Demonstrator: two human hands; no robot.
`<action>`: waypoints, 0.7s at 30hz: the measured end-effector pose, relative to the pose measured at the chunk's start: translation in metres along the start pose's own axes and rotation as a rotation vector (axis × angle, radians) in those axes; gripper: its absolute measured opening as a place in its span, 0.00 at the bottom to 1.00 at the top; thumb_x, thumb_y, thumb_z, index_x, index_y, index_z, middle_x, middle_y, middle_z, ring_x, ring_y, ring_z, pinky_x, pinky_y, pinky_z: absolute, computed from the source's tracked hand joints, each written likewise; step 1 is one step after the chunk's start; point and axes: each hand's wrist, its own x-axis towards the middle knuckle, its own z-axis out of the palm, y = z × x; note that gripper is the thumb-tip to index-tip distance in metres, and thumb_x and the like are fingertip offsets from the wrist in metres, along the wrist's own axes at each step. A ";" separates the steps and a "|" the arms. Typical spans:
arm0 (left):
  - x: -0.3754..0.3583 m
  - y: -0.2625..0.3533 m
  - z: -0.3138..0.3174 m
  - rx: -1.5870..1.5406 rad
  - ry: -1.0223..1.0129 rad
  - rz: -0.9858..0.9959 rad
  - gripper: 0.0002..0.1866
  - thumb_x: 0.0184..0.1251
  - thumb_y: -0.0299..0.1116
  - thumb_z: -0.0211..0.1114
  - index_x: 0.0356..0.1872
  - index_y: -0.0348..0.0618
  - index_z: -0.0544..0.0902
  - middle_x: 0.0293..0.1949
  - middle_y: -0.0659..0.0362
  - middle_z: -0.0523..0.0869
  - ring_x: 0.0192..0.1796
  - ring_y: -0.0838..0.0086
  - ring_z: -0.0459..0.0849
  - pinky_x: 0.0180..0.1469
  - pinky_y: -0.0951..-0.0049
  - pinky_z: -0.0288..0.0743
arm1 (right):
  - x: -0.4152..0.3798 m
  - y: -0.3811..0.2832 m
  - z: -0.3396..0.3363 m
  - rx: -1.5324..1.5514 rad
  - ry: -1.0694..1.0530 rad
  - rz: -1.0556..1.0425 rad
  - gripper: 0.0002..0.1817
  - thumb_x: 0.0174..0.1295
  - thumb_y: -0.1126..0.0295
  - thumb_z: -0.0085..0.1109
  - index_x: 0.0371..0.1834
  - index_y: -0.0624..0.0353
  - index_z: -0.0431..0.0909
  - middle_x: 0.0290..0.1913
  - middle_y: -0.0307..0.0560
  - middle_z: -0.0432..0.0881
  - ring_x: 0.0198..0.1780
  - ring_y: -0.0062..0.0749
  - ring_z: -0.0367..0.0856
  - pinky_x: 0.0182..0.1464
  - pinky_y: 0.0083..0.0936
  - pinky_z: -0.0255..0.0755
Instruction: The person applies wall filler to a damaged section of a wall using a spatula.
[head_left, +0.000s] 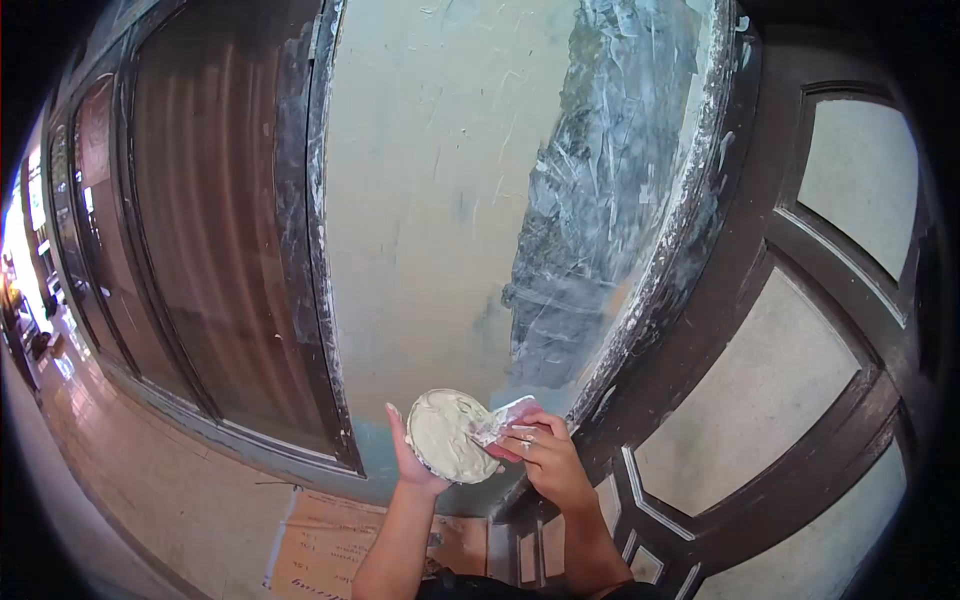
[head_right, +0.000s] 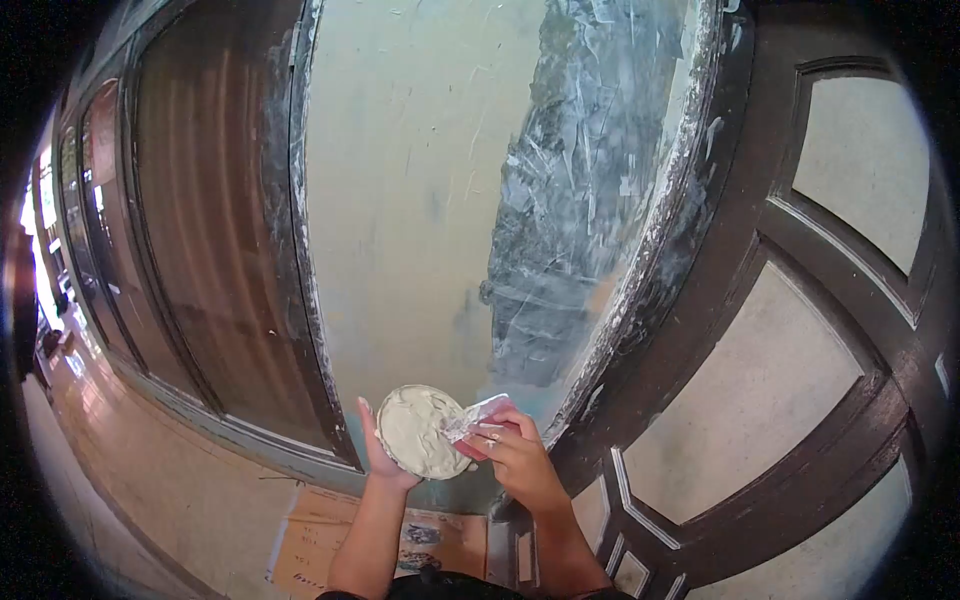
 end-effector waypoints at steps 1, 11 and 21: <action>0.002 0.000 -0.003 -0.003 0.031 -0.003 0.57 0.66 0.84 0.37 0.74 0.38 0.69 0.70 0.44 0.77 0.68 0.46 0.77 0.68 0.38 0.73 | 0.001 0.000 0.001 -0.005 -0.002 0.000 0.23 0.52 0.86 0.60 0.48 0.51 0.92 0.51 0.40 0.90 0.59 0.46 0.79 0.67 0.38 0.71; 0.000 0.000 -0.015 0.001 0.020 -0.039 0.56 0.69 0.82 0.38 0.74 0.37 0.69 0.71 0.42 0.76 0.69 0.45 0.77 0.70 0.40 0.72 | 0.004 0.004 0.017 -0.032 0.101 -0.010 0.21 0.52 0.86 0.62 0.48 0.54 0.91 0.50 0.43 0.90 0.58 0.46 0.79 0.64 0.37 0.75; 0.002 0.010 -0.107 -0.032 0.048 -0.068 0.59 0.59 0.87 0.42 0.78 0.48 0.65 0.76 0.39 0.67 0.70 0.25 0.68 0.56 0.06 0.61 | -0.029 0.070 0.025 -0.005 0.321 0.409 0.06 0.61 0.79 0.65 0.40 0.64 0.87 0.37 0.53 0.88 0.42 0.50 0.85 0.46 0.37 0.78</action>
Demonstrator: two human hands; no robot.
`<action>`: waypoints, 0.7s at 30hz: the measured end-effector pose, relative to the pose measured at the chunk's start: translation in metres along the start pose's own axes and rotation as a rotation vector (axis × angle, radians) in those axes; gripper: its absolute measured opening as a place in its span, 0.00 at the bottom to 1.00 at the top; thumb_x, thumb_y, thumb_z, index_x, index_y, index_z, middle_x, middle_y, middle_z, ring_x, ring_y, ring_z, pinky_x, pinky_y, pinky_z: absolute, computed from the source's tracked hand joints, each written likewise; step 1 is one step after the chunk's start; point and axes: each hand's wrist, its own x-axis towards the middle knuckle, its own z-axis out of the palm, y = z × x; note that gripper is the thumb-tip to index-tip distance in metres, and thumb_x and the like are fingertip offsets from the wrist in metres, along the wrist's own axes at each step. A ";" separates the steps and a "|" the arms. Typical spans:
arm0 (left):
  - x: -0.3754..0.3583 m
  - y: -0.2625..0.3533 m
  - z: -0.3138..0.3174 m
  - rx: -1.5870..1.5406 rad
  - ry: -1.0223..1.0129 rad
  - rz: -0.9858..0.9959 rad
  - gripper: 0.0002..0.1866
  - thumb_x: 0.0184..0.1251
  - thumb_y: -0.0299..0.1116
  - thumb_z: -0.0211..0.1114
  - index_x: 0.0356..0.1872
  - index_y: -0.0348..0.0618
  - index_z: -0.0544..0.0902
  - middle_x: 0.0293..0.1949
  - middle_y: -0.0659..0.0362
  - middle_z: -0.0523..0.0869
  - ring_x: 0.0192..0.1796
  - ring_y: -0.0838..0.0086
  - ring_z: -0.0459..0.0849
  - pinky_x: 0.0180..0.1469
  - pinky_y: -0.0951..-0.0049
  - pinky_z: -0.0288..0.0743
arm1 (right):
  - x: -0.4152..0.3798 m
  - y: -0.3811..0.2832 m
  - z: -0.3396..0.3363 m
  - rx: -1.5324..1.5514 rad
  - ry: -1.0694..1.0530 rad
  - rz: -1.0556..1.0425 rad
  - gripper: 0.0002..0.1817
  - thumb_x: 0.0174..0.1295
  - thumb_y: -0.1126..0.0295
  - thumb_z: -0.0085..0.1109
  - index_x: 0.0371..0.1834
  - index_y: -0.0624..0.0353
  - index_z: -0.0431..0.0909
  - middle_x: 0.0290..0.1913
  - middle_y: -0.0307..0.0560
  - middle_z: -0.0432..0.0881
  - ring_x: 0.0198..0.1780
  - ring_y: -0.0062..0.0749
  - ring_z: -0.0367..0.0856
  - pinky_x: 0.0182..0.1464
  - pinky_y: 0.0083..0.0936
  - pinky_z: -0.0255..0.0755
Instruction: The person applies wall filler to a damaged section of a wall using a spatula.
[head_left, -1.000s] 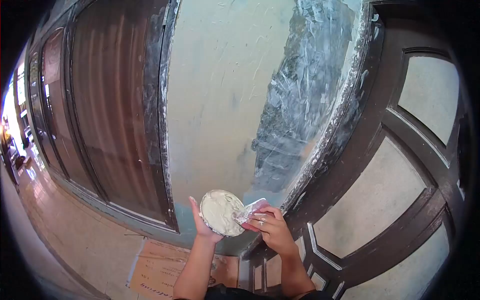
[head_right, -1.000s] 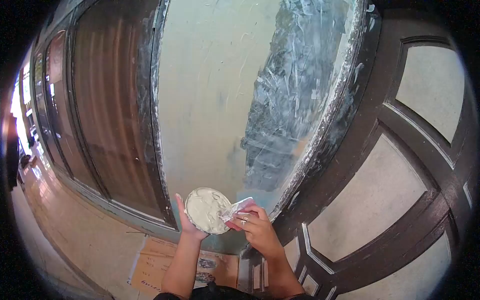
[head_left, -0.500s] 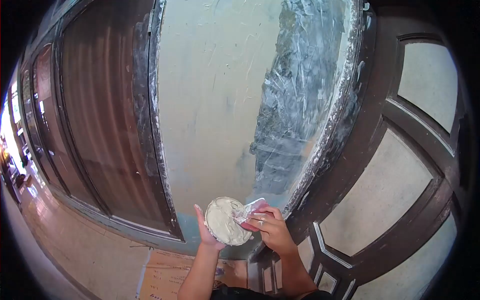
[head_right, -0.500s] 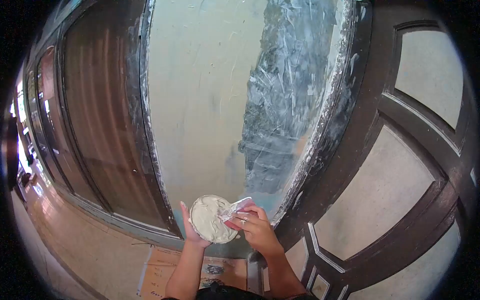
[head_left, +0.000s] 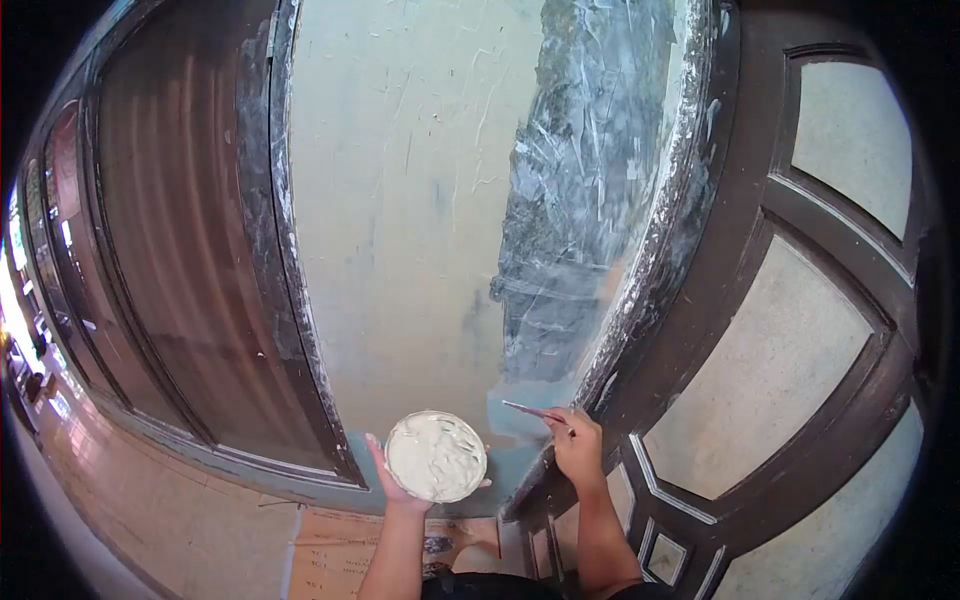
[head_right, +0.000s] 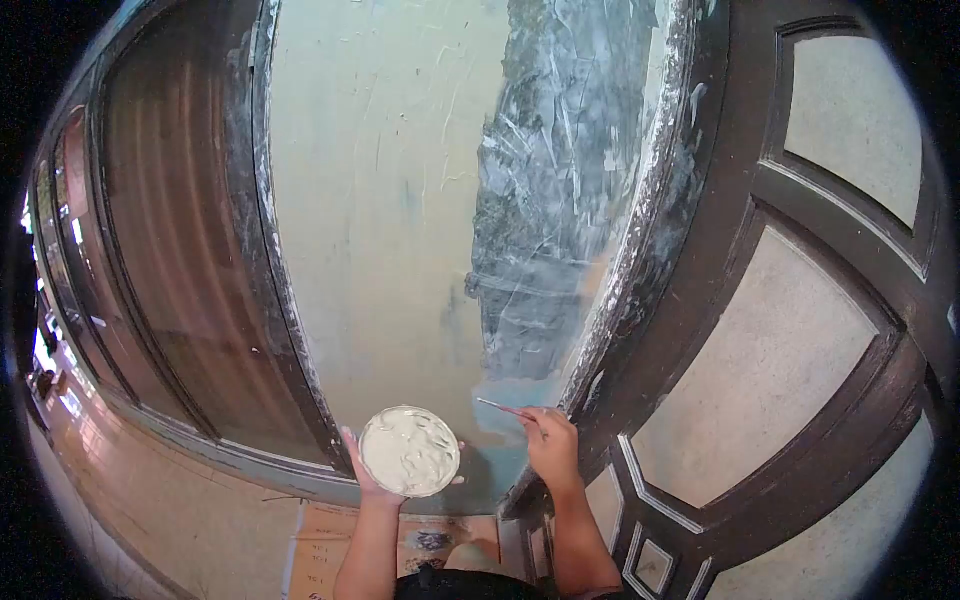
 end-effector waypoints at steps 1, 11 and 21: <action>-0.001 0.005 -0.001 0.000 -0.011 0.011 0.59 0.59 0.87 0.43 0.78 0.48 0.64 0.76 0.39 0.67 0.70 0.24 0.68 0.56 0.06 0.61 | 0.004 0.016 0.003 -0.002 0.001 -0.002 0.06 0.61 0.79 0.65 0.40 0.64 0.87 0.37 0.53 0.88 0.42 0.50 0.85 0.46 0.37 0.78; -0.024 0.036 0.012 -0.035 -0.046 0.128 0.59 0.57 0.87 0.48 0.79 0.49 0.62 0.76 0.35 0.64 0.67 0.17 0.67 0.49 0.03 0.63 | 0.032 0.099 0.046 -0.136 -0.161 0.003 0.10 0.68 0.69 0.63 0.47 0.63 0.84 0.43 0.58 0.86 0.48 0.60 0.82 0.52 0.44 0.76; -0.036 0.047 0.001 -0.019 -0.055 0.157 0.58 0.54 0.88 0.50 0.77 0.54 0.65 0.75 0.36 0.64 0.69 0.17 0.65 0.53 0.04 0.61 | 0.131 0.024 0.017 -0.079 -0.025 -0.142 0.10 0.69 0.66 0.62 0.45 0.61 0.81 0.42 0.58 0.84 0.46 0.59 0.82 0.47 0.46 0.76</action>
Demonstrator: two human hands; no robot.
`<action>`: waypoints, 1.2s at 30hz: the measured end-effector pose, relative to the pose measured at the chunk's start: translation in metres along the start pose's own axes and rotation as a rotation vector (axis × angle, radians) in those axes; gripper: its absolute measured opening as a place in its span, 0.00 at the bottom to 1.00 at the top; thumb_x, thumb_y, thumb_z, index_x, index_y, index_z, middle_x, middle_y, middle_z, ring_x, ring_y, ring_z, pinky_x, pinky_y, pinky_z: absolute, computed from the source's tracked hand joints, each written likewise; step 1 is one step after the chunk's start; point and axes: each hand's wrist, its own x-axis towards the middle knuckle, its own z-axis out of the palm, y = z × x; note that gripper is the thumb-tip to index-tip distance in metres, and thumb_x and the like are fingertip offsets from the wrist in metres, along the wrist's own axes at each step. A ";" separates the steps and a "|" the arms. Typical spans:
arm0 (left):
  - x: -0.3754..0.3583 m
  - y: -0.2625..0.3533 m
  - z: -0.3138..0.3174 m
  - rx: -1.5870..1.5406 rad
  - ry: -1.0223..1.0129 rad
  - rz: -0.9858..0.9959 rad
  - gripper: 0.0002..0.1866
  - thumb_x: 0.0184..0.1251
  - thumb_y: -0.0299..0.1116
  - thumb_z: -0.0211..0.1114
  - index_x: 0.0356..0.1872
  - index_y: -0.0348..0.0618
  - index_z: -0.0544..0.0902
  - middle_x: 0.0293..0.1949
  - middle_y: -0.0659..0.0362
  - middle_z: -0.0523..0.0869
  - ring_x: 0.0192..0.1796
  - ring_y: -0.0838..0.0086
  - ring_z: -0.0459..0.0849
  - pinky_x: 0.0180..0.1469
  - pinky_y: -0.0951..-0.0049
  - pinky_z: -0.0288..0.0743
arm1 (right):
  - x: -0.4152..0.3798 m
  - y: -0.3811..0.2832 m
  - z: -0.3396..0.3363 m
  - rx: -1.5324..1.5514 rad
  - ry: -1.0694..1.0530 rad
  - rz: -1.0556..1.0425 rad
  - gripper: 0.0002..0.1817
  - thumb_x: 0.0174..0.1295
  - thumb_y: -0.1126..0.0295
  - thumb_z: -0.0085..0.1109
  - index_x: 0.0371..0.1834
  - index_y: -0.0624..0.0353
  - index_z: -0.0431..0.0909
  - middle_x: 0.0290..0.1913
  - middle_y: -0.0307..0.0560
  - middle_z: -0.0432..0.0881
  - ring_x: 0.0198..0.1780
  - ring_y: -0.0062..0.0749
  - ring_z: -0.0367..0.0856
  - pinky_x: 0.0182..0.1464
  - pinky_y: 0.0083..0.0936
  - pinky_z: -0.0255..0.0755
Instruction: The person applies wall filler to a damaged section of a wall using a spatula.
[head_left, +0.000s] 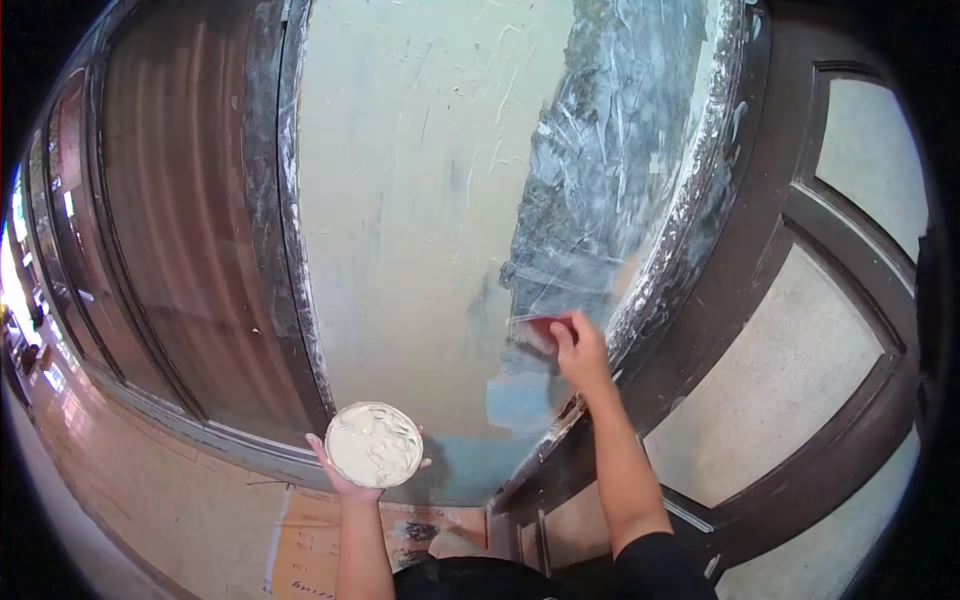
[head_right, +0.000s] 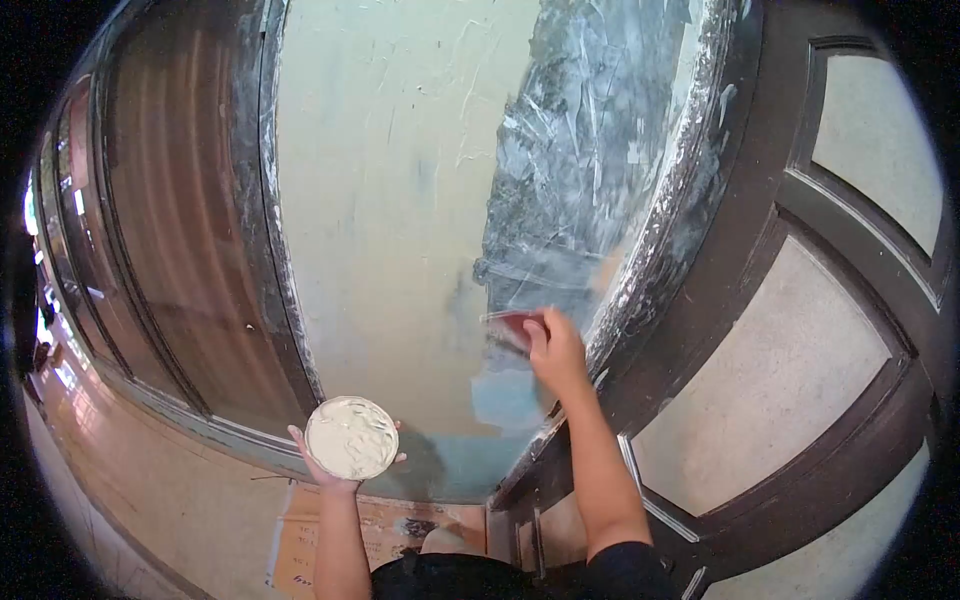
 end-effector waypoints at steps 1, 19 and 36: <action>0.000 -0.002 0.001 -0.028 0.003 -0.004 0.58 0.54 0.88 0.50 0.77 0.54 0.65 0.76 0.37 0.64 0.69 0.17 0.65 0.53 0.04 0.61 | 0.016 -0.014 -0.006 -0.075 0.023 -0.021 0.12 0.68 0.63 0.64 0.43 0.61 0.79 0.41 0.58 0.84 0.45 0.59 0.82 0.46 0.47 0.76; 0.001 -0.007 0.004 -0.066 -0.019 -0.002 0.58 0.55 0.88 0.47 0.77 0.54 0.65 0.76 0.38 0.64 0.68 0.18 0.67 0.53 0.04 0.61 | 0.116 -0.018 0.002 -0.430 0.223 -0.630 0.24 0.54 0.48 0.76 0.30 0.55 0.76 0.32 0.44 0.78 0.38 0.46 0.75 0.43 0.43 0.60; 0.009 -0.007 -0.006 0.038 -0.051 -0.046 0.60 0.54 0.90 0.45 0.79 0.54 0.64 0.76 0.38 0.64 0.70 0.19 0.65 0.55 0.05 0.60 | 0.126 -0.009 -0.004 -0.386 0.220 -0.731 0.23 0.51 0.45 0.77 0.28 0.50 0.78 0.29 0.39 0.77 0.37 0.42 0.73 0.46 0.43 0.57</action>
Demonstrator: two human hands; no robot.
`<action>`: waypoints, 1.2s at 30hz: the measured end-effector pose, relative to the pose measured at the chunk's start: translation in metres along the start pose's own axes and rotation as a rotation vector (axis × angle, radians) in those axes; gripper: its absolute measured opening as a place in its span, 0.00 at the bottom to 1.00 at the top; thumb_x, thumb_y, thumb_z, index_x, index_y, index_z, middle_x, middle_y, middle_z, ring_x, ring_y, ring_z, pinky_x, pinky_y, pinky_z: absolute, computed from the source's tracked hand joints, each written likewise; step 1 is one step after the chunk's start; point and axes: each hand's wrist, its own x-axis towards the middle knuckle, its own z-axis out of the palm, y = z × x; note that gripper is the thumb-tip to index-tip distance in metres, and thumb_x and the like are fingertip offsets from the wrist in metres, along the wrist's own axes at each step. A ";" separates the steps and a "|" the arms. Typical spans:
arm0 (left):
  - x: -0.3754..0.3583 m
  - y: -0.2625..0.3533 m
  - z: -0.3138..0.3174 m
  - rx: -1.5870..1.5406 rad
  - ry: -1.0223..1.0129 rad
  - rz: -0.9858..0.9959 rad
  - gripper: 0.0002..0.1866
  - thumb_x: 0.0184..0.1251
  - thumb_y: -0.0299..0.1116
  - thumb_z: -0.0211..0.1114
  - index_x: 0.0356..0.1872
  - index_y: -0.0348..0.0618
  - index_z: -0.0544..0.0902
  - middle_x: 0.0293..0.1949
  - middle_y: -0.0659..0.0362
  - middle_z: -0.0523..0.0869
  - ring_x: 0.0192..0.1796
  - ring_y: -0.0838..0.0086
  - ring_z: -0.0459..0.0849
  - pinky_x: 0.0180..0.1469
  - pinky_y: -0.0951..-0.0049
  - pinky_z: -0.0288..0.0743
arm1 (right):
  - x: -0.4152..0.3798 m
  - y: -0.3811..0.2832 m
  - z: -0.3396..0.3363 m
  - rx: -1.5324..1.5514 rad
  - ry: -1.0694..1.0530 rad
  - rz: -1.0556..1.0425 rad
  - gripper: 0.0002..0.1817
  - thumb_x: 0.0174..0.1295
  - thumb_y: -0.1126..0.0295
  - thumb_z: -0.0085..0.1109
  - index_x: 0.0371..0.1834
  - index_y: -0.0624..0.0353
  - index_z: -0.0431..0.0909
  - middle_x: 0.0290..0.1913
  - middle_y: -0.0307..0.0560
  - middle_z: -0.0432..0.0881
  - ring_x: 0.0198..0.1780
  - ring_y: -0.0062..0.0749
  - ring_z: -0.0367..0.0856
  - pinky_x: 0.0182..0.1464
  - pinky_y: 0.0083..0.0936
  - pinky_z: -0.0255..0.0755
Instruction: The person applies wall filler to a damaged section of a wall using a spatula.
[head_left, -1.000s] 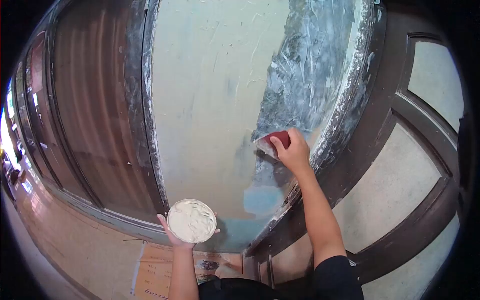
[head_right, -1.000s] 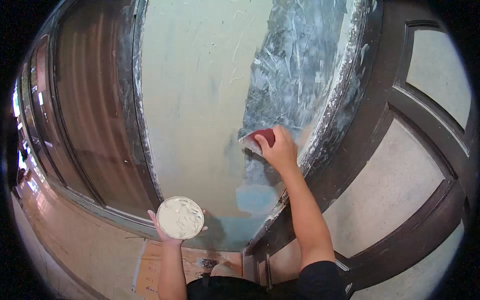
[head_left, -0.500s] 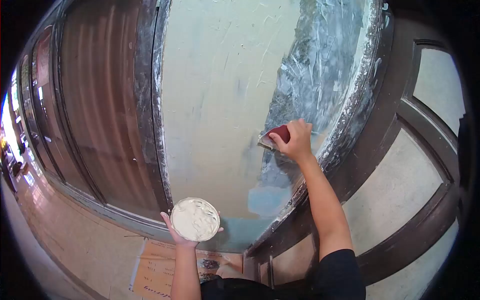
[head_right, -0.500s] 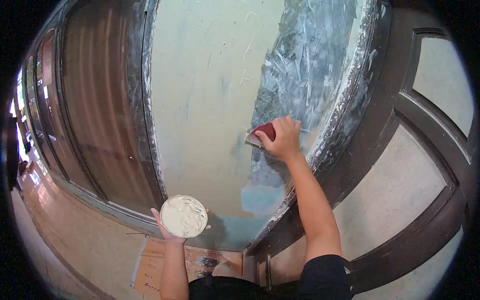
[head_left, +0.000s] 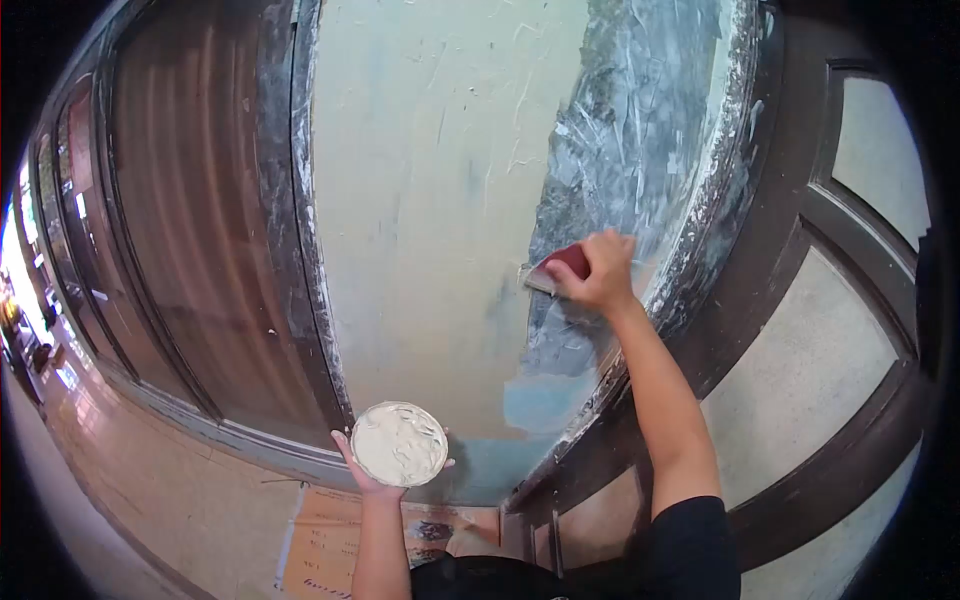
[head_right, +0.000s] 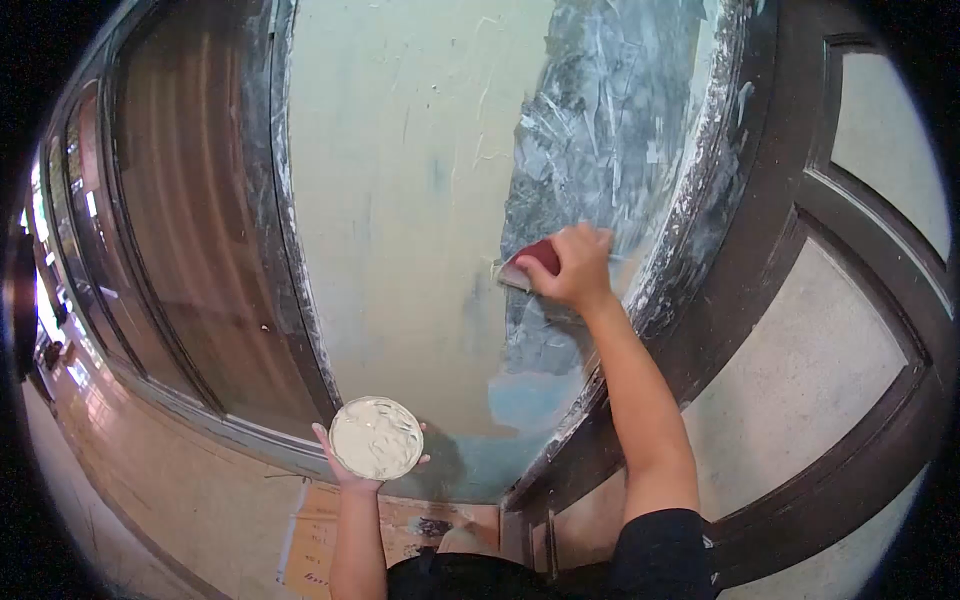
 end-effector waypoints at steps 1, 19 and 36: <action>0.003 -0.001 -0.003 -0.060 0.013 -0.009 0.61 0.53 0.90 0.46 0.79 0.53 0.62 0.76 0.38 0.64 0.71 0.19 0.64 0.54 0.05 0.61 | -0.001 -0.004 0.000 -0.031 -0.046 -0.071 0.23 0.50 0.46 0.77 0.28 0.50 0.78 0.29 0.39 0.77 0.37 0.42 0.74 0.46 0.42 0.57; 0.017 0.000 -0.007 -0.072 0.008 -0.030 0.62 0.52 0.90 0.48 0.79 0.51 0.62 0.76 0.37 0.62 0.70 0.20 0.64 0.55 0.05 0.62 | 0.003 -0.011 0.011 -0.062 0.040 -0.102 0.24 0.51 0.44 0.77 0.34 0.51 0.82 0.33 0.36 0.79 0.37 0.38 0.75 0.47 0.42 0.56; 0.016 0.009 -0.010 -0.077 0.013 -0.003 0.60 0.53 0.89 0.49 0.78 0.54 0.65 0.76 0.39 0.65 0.69 0.17 0.65 0.54 0.04 0.60 | 0.020 0.001 0.007 -0.180 0.174 0.148 0.24 0.52 0.43 0.76 0.35 0.51 0.83 0.33 0.38 0.79 0.40 0.39 0.75 0.47 0.43 0.55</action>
